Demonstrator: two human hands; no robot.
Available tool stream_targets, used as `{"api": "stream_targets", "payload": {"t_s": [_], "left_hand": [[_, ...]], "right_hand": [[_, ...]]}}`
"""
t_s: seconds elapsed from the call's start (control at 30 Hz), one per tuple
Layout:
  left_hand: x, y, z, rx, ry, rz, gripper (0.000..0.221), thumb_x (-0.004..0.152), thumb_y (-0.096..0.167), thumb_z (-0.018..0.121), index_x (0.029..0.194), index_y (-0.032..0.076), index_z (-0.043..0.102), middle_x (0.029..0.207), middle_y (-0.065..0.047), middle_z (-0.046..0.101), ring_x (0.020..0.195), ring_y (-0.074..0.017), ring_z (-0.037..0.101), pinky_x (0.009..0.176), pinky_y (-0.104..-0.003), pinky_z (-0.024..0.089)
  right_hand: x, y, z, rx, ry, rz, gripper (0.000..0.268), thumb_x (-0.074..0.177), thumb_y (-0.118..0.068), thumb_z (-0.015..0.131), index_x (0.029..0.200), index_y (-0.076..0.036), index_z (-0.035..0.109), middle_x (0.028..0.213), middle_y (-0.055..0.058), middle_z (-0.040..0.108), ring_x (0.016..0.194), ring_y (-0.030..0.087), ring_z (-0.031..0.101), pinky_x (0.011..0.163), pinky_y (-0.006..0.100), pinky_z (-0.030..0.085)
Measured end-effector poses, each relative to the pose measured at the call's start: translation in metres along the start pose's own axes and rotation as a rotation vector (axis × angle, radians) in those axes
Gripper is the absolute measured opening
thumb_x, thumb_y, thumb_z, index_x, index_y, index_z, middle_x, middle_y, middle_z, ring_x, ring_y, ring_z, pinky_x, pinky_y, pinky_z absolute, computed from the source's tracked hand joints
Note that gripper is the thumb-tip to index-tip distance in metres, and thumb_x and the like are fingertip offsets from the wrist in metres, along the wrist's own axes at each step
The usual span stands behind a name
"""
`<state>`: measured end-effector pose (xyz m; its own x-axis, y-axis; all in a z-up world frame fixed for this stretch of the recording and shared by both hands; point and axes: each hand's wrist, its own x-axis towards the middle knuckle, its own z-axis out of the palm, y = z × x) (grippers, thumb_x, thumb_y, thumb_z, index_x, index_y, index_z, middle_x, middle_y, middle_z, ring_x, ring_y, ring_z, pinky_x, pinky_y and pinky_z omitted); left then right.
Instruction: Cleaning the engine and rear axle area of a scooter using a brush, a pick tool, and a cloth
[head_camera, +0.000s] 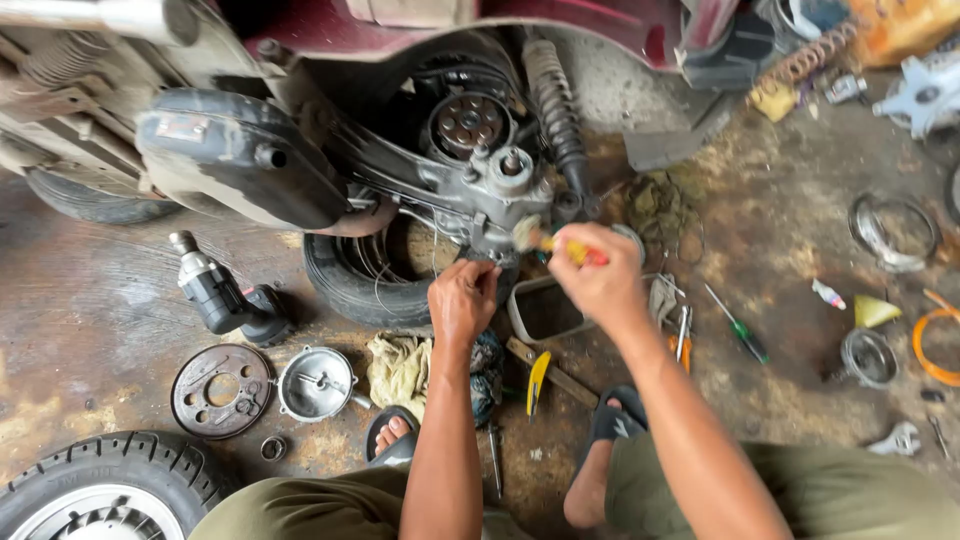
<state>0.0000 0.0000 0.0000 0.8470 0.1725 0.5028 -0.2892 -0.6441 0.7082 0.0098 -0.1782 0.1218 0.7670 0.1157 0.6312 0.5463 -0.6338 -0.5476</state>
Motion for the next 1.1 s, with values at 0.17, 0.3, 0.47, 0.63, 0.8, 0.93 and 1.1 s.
{"api": "stream_targets", "payload": {"t_s": [0.17, 0.3, 0.47, 0.63, 0.8, 0.93, 1.1], "left_hand": [[0.004, -0.001, 0.003, 0.011, 0.011, 0.005, 0.01, 0.082, 0.028, 0.081, 0.081, 0.019, 0.077, 0.064, -0.004, 0.061, 0.063, -0.0298, 0.068, 0.058, -0.039, 0.056], [0.004, -0.001, 0.002, 0.041, 0.005, 0.002, 0.011, 0.082, 0.028, 0.081, 0.08, 0.019, 0.076, 0.064, -0.005, 0.062, 0.063, -0.0304, 0.068, 0.057, -0.04, 0.056], [-0.004, -0.003, 0.006, 0.031, -0.039, -0.029, 0.009, 0.082, 0.03, 0.081, 0.082, 0.022, 0.077, 0.065, -0.004, 0.063, 0.066, -0.0299, 0.069, 0.06, -0.04, 0.057], [-0.002, -0.005, 0.005, 0.033, -0.061, -0.054, 0.008, 0.082, 0.029, 0.081, 0.083, 0.022, 0.078, 0.066, -0.003, 0.064, 0.067, -0.0294, 0.07, 0.061, -0.04, 0.057], [0.0, -0.003, 0.005, 0.033, -0.049, -0.057, 0.009, 0.083, 0.031, 0.08, 0.083, 0.022, 0.078, 0.065, -0.004, 0.063, 0.065, -0.0302, 0.069, 0.059, -0.04, 0.056], [-0.003, 0.002, 0.002, 0.025, -0.071, -0.068, 0.01, 0.084, 0.032, 0.08, 0.083, 0.021, 0.078, 0.065, -0.004, 0.062, 0.066, -0.0298, 0.069, 0.06, -0.04, 0.056], [0.0, 0.001, 0.001, -0.003, -0.079, -0.106, 0.009, 0.085, 0.028, 0.08, 0.083, 0.02, 0.078, 0.066, -0.004, 0.064, 0.066, -0.0296, 0.069, 0.059, -0.04, 0.056]], "right_hand": [[0.001, 0.003, 0.001, -0.003, -0.001, -0.009, 0.013, 0.078, -0.001, 0.075, 0.088, -0.009, 0.076, 0.076, 0.016, 0.071, 0.07, 0.039, 0.07, 0.064, 0.043, 0.055], [-0.002, 0.015, -0.01, 0.026, 0.025, 0.035, 0.014, 0.08, 0.0, 0.072, 0.089, -0.01, 0.077, 0.079, 0.015, 0.073, 0.073, 0.037, 0.071, 0.066, 0.043, 0.055], [-0.01, 0.014, -0.006, 0.018, -0.001, 0.005, 0.014, 0.082, -0.003, 0.074, 0.09, -0.013, 0.077, 0.08, 0.009, 0.074, 0.071, 0.033, 0.072, 0.066, 0.039, 0.057], [-0.009, 0.018, 0.005, 0.069, -0.004, 0.045, 0.013, 0.081, -0.004, 0.073, 0.09, -0.013, 0.077, 0.08, 0.01, 0.074, 0.072, 0.032, 0.072, 0.066, 0.039, 0.057], [0.005, 0.018, -0.026, 0.033, 0.049, 0.036, 0.014, 0.083, 0.0, 0.072, 0.091, -0.011, 0.078, 0.08, 0.012, 0.074, 0.073, 0.033, 0.072, 0.067, 0.038, 0.056], [0.002, 0.012, -0.027, 0.058, 0.067, 0.069, 0.012, 0.086, -0.001, 0.071, 0.092, -0.009, 0.077, 0.078, 0.012, 0.074, 0.074, 0.03, 0.073, 0.067, 0.038, 0.056], [-0.004, 0.014, 0.0, 0.101, 0.017, 0.057, 0.013, 0.081, -0.001, 0.073, 0.09, -0.009, 0.077, 0.079, 0.015, 0.074, 0.072, 0.036, 0.073, 0.065, 0.041, 0.056]]}}
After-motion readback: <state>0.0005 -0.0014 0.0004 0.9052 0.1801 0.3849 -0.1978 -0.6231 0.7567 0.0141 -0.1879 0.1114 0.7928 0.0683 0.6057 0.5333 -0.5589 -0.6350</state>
